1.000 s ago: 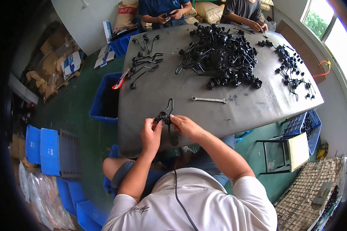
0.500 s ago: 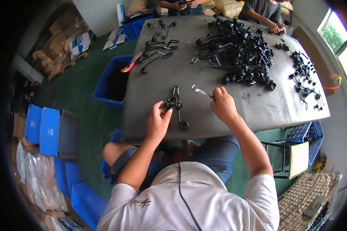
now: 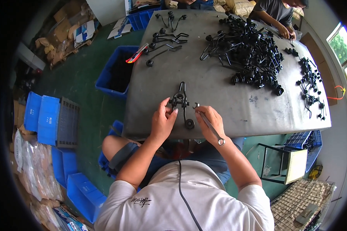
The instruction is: Assembling small black mechanical components at a workshop table.
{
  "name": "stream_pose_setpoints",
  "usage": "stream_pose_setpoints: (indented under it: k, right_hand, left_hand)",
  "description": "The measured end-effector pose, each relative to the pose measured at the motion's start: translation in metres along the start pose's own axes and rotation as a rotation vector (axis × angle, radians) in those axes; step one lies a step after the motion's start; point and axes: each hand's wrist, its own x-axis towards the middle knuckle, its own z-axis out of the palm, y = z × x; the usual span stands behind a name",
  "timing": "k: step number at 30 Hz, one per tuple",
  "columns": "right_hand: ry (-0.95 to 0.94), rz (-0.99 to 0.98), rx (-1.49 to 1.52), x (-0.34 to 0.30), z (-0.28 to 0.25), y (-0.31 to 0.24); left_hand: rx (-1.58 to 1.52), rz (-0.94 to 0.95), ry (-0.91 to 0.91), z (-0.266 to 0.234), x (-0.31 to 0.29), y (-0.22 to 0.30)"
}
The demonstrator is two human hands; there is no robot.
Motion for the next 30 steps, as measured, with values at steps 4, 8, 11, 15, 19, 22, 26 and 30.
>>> stream_pose_setpoints:
  k: [4, 8, 11, 15, 19, 22, 26, 30]
  right_hand:
    - [-0.076, -0.151, -0.104, 0.006, 0.003, -0.004]
    - [-0.121, -0.138, -0.129, 0.018, 0.014, -0.007]
    - [-0.168, -0.176, -0.163, 0.026, 0.013, -0.004]
    - [-0.234, 0.347, 0.045, 0.055, 0.011, 0.0]
    - [-0.46, 0.779, 0.642, 0.083, -0.002, 0.04]
    - [-0.241, 0.663, 0.581, 0.074, 0.012, 0.045]
    - [0.027, 0.235, 0.339, 0.028, 0.012, 0.025]
    - [-0.125, -0.123, -0.039, 0.01, 0.02, 0.015]
  left_hand:
    - [0.018, -0.003, -0.021, -0.002, 0.0, 0.003]
    - [0.036, 0.02, -0.011, 0.001, -0.003, -0.008]
    - [-0.021, -0.026, -0.034, -0.001, -0.001, -0.003]
    - [0.022, 0.0, -0.004, -0.003, 0.001, -0.001]
    - [-0.036, 0.005, -0.002, 0.003, 0.001, -0.001]
    - [0.004, 0.038, 0.02, 0.003, 0.001, -0.005]
    - [0.087, 0.074, 0.054, 0.002, -0.001, -0.002]
    - [0.012, -0.033, 0.013, 0.002, -0.002, -0.007]
